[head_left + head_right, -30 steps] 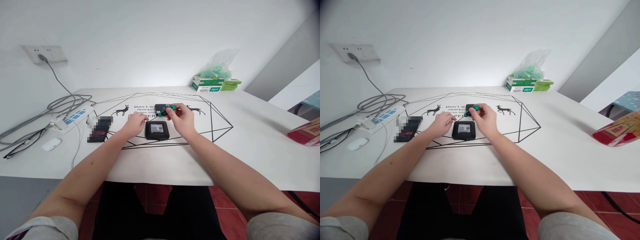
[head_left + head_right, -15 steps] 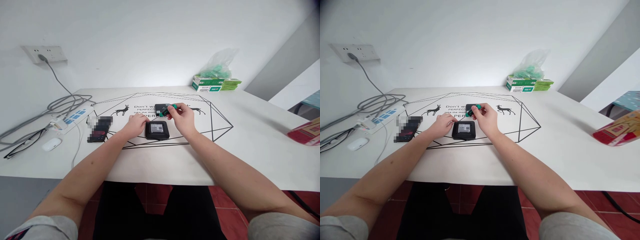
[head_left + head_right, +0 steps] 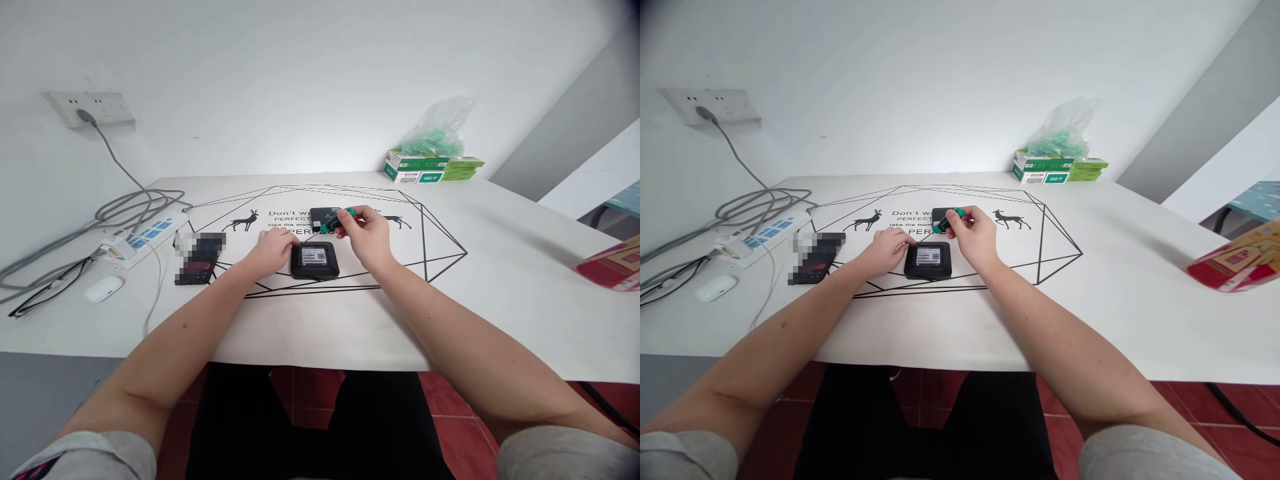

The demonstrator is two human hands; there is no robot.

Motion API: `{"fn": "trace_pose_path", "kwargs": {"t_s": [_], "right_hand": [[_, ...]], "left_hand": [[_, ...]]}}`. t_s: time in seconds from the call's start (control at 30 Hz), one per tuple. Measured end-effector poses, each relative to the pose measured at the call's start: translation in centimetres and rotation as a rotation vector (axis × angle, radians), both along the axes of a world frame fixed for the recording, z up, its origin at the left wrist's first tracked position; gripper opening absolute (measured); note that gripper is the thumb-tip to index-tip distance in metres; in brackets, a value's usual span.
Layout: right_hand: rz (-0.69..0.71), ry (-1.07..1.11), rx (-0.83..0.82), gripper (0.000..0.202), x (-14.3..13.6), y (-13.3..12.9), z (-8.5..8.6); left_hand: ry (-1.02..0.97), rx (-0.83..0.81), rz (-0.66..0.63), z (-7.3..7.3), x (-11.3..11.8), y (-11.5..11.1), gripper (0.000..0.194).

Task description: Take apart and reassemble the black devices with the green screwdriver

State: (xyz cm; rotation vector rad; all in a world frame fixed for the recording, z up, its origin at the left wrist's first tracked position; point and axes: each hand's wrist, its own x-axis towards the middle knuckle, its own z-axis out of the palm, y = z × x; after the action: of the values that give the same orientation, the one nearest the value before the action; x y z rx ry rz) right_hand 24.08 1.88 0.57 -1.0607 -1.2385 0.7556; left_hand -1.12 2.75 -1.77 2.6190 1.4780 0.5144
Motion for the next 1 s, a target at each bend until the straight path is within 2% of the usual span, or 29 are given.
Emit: {"fn": "trace_pose_path", "kwargs": {"t_s": [0.17,0.33,0.47,0.57,0.7,0.83,1.0], "right_hand": [[0.018,-0.041,-0.002,0.045,0.0,-0.2,0.0],[-0.030,-0.068,0.030,0.044,0.5,-0.1,0.2],[-0.023,-0.026,0.050,0.047,0.8,0.2,0.2],[0.029,-0.026,0.064,0.052,0.5,0.3,-0.3],[0.184,-0.069,0.037,0.060,-0.4,0.2,-1.4],[0.270,-0.154,0.024,0.055,-1.1,-0.1,-2.4],[0.266,-0.163,0.003,0.052,-1.3,-0.1,-2.7]], "left_hand": [[0.022,-0.022,-0.014,0.1,0.0,-0.2,0.040],[0.019,-0.028,-0.007,0.1,0.0,-0.2,0.041],[0.025,-0.003,0.097,0.3,0.0,0.0,0.044],[0.053,0.013,0.230,0.5,-0.1,0.2,0.045],[0.101,-0.001,0.342,0.3,-0.5,0.5,0.048],[0.090,-0.008,0.340,-0.3,-0.7,1.0,0.042],[0.038,0.000,0.296,-1.2,-1.1,1.5,0.034]]}}
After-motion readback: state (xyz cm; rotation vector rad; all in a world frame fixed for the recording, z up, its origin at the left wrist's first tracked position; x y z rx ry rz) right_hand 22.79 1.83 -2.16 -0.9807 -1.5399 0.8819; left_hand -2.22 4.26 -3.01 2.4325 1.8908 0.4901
